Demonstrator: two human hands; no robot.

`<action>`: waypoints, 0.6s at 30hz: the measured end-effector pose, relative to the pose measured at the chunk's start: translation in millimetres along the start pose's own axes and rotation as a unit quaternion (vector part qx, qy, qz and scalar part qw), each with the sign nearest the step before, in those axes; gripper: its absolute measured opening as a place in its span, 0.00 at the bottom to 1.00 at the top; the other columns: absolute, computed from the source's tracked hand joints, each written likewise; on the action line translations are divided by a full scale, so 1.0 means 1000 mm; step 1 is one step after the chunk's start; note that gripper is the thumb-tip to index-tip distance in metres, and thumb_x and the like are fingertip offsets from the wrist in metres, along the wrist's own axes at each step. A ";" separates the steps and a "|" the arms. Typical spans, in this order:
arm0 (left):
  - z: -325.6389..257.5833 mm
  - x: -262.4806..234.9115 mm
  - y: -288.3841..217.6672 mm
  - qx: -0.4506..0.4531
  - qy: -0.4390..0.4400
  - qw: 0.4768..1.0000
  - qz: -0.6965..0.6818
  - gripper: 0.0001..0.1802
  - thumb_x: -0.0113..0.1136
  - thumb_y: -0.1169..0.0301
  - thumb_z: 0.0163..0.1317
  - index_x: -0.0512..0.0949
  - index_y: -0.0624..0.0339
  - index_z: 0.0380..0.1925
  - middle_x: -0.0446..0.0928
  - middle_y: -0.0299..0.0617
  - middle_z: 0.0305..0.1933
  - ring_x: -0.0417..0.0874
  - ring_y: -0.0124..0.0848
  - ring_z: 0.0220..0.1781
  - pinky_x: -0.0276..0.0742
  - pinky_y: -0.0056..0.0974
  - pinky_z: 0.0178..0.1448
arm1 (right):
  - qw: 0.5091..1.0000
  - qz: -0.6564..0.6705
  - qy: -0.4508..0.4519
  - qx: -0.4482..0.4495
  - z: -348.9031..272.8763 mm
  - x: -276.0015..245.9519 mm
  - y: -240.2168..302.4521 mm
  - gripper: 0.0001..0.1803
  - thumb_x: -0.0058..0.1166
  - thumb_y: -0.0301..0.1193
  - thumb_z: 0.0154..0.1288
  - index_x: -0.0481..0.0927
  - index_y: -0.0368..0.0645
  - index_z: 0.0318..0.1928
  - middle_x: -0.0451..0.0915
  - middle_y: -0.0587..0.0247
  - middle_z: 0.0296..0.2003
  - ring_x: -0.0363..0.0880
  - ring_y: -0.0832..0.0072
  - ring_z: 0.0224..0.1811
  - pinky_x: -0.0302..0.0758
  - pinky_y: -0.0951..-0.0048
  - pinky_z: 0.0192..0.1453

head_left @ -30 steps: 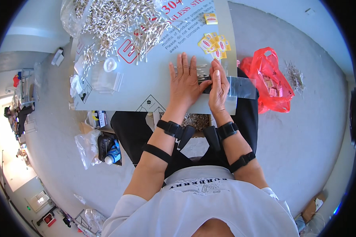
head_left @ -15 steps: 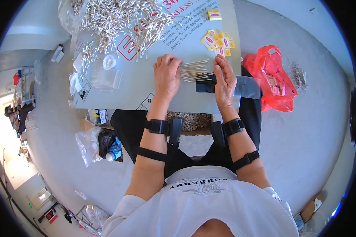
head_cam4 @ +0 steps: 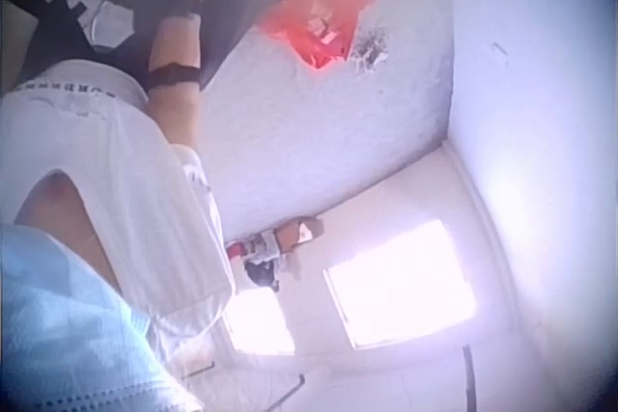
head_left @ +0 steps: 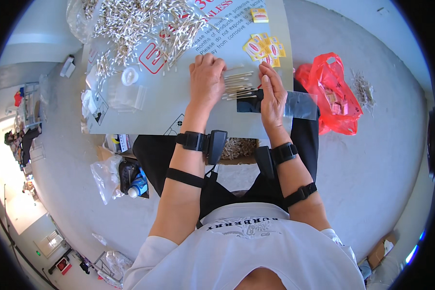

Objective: The person is manually packaging cotton swabs into small plastic packets and then organizing them into a row on a guide.

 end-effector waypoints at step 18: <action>-0.070 0.024 -0.058 -0.038 0.147 0.987 0.061 0.49 0.62 0.46 0.56 0.57 0.65 0.70 0.50 0.54 0.77 0.47 0.46 0.80 0.38 0.60 0.77 | 0.998 0.010 0.038 0.046 -0.041 -0.002 0.012 0.26 0.37 0.39 0.79 0.70 0.29 0.61 0.65 0.52 0.67 0.64 0.68 0.69 0.61 0.68 0.73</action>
Point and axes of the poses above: each hand's wrist, its own z-axis towards the middle knuckle, its own x-axis out of the palm, y = z × x, the point moved 7 cm from there along z, towards the middle knuckle
